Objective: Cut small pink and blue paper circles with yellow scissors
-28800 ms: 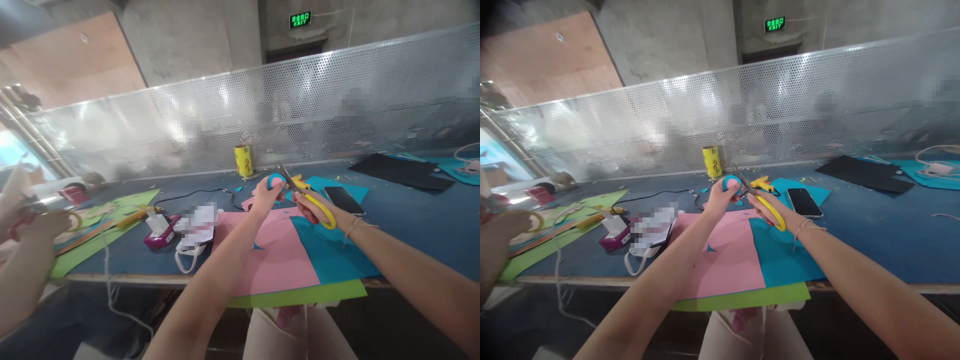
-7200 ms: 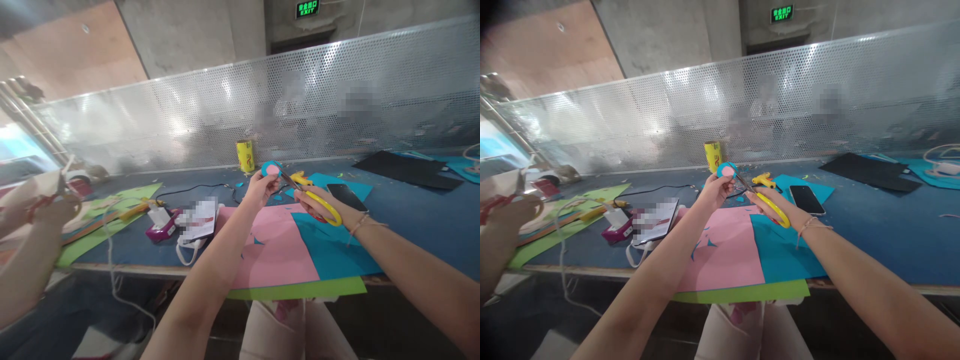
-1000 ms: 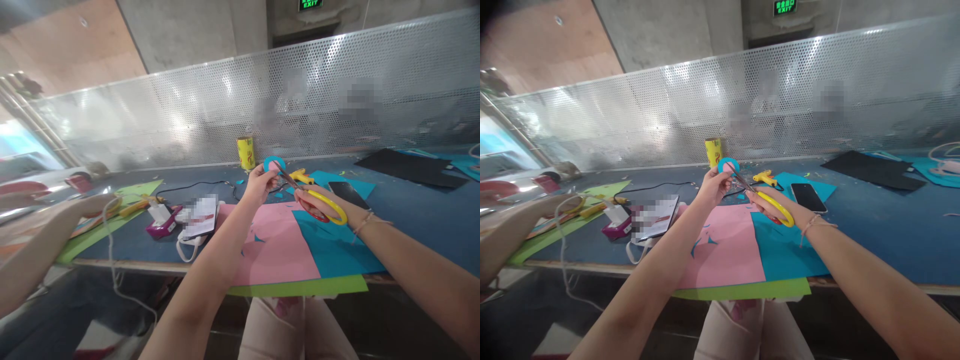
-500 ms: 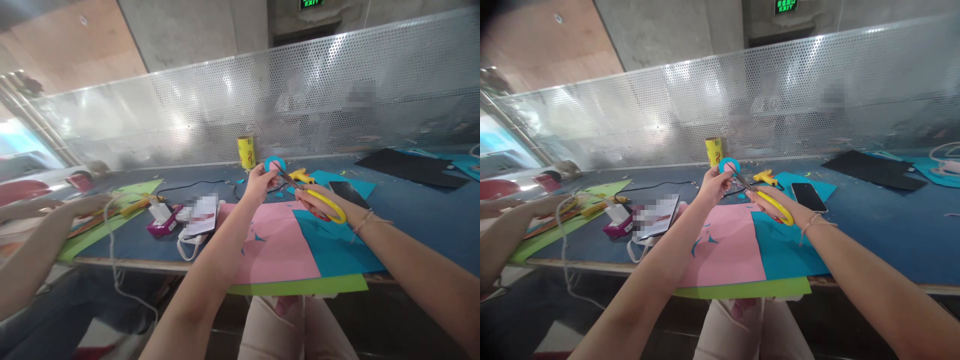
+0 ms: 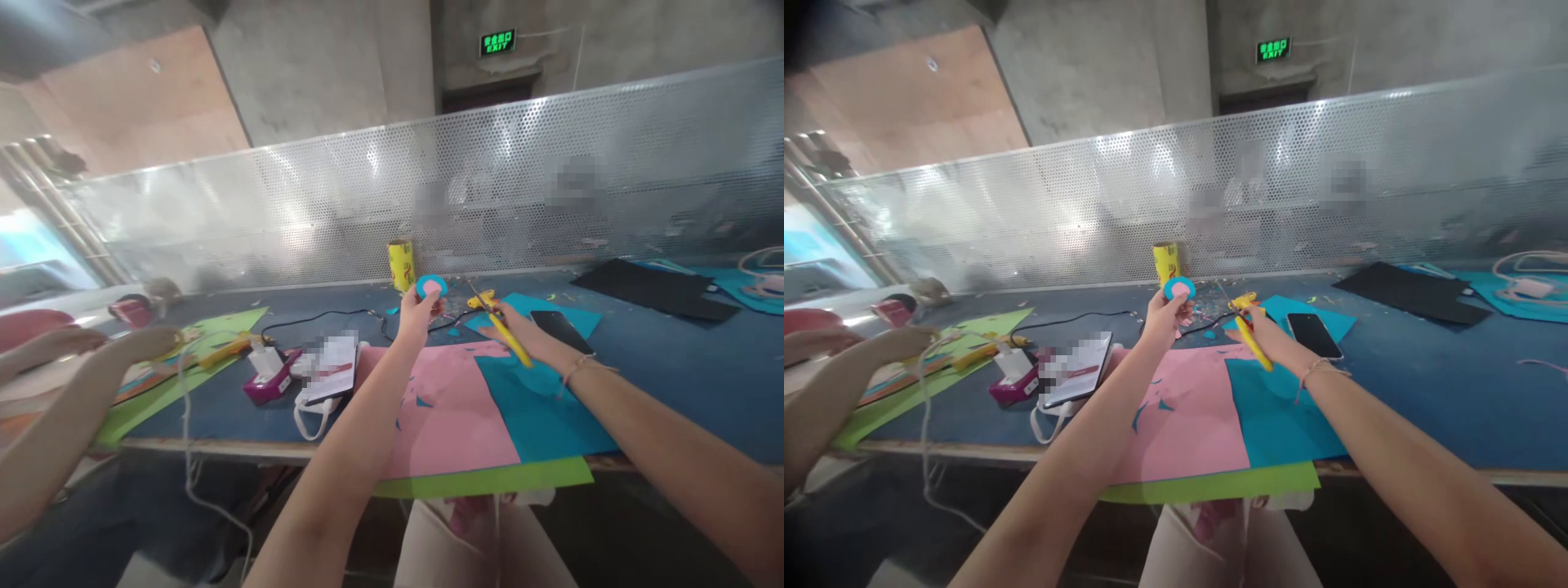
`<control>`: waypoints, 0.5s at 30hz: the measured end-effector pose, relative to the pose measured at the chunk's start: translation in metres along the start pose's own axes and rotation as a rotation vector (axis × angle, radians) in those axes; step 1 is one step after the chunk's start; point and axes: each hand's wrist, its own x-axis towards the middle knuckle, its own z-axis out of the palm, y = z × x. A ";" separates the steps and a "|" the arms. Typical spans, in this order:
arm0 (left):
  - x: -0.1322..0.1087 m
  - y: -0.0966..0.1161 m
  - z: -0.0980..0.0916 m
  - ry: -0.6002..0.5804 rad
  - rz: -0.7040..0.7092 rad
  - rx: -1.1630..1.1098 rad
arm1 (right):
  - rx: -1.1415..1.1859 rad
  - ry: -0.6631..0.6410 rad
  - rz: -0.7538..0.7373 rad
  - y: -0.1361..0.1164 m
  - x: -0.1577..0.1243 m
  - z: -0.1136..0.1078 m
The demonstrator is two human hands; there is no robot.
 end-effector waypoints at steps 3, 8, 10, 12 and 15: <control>-0.006 0.000 0.004 -0.072 -0.041 -0.007 | -0.041 -0.142 -0.018 0.006 -0.004 0.000; -0.014 -0.005 0.009 -0.148 -0.096 0.004 | -0.303 -0.073 -0.190 0.008 -0.005 0.005; -0.015 -0.007 0.010 -0.146 -0.108 0.033 | -0.304 0.056 -0.346 0.004 -0.004 0.005; -0.016 -0.010 0.010 -0.155 -0.108 0.057 | -0.228 0.129 -0.421 -0.001 -0.004 0.003; -0.019 -0.013 0.011 -0.195 -0.102 0.088 | -0.078 0.100 -0.391 -0.009 -0.005 0.002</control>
